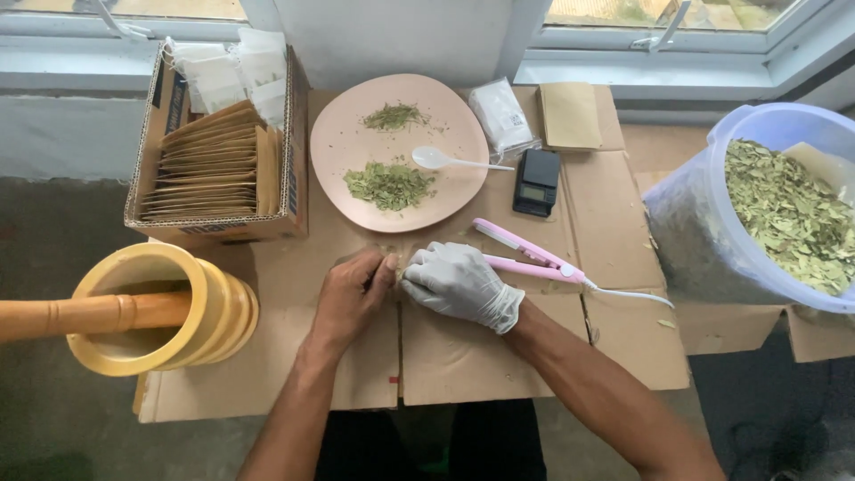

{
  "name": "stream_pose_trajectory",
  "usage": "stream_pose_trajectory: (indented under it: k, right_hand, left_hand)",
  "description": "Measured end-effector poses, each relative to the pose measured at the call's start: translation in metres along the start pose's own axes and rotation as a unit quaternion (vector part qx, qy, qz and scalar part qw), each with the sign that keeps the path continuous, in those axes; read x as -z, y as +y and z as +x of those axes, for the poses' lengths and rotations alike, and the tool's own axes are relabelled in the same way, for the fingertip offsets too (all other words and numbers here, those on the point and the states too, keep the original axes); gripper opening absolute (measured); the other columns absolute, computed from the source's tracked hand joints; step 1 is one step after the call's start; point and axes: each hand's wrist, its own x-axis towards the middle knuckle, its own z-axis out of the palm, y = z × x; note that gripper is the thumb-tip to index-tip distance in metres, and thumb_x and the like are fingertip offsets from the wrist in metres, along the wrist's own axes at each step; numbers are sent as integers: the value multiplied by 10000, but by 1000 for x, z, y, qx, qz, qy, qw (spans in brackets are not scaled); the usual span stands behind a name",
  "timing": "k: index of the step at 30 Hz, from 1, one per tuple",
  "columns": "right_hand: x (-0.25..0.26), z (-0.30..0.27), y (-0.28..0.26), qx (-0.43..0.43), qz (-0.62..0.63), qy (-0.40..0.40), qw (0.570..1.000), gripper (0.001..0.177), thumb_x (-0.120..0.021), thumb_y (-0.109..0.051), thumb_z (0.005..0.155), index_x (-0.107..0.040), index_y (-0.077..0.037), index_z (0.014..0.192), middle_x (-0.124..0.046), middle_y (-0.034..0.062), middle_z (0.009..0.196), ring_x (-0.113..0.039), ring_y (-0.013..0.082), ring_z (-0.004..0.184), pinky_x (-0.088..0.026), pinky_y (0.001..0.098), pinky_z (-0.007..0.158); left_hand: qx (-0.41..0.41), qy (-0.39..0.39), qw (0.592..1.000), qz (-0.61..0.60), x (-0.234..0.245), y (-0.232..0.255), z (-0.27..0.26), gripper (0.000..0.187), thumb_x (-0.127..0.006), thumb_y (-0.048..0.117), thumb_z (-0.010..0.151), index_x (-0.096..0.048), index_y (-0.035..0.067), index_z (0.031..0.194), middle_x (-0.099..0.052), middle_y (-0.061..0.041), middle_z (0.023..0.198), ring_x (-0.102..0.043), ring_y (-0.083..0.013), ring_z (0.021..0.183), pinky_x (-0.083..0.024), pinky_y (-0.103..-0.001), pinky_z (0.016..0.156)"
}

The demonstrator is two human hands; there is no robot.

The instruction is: The person is packaging dried herbs by filling small paper pouches and sealing them using a handheld heat sealer on a cardboard-covered workspace.

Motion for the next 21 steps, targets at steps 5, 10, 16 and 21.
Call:
stream_pose_trajectory:
  k: [5, 10, 16, 21]
  right_hand:
    - [0, 1, -1, -1, 17, 5, 1000, 251, -734, -360, 1004, -592, -249, 830, -634, -55, 906, -667, 160, 863, -565, 333, 720]
    - [8, 8, -2, 4, 31, 10, 999, 243, -744, -348, 1001, -597, -238, 841, -644, -33, 902, -675, 179, 863, -573, 349, 722]
    - [10, 7, -3, -4, 40, 1, 999, 239, -766, -356, 985, -615, -240, 840, -658, -40, 908, -683, 175, 882, -584, 338, 747]
    - [21, 11, -6, 25, 38, 11, 999, 272, -695, -255, 1088, -666, -181, 828, -645, 15, 815, -597, 261, 702, -476, 431, 619]
  left_hand:
    - [15, 17, 999, -26, 2, 5, -2, 447, -551, 389, 1214, -731, 86, 938, -677, -97, 737, -616, -196, 701, -539, -376, 641]
    - [14, 93, 995, -39, 33, 31, 8, 401, -591, 330, 1216, -741, 93, 930, -687, -60, 717, -601, -152, 681, -519, -315, 604]
    - [-102, 284, 953, -6, 112, 63, 79, 398, -669, 288, 1234, -741, 116, 882, -689, -121, 742, -627, -207, 704, -517, -356, 669]
    - [34, 289, 931, 222, 178, 18, 179, 167, -778, 294, 1130, -817, 141, 1074, -838, -42, 1021, -782, -253, 932, -603, -508, 799]
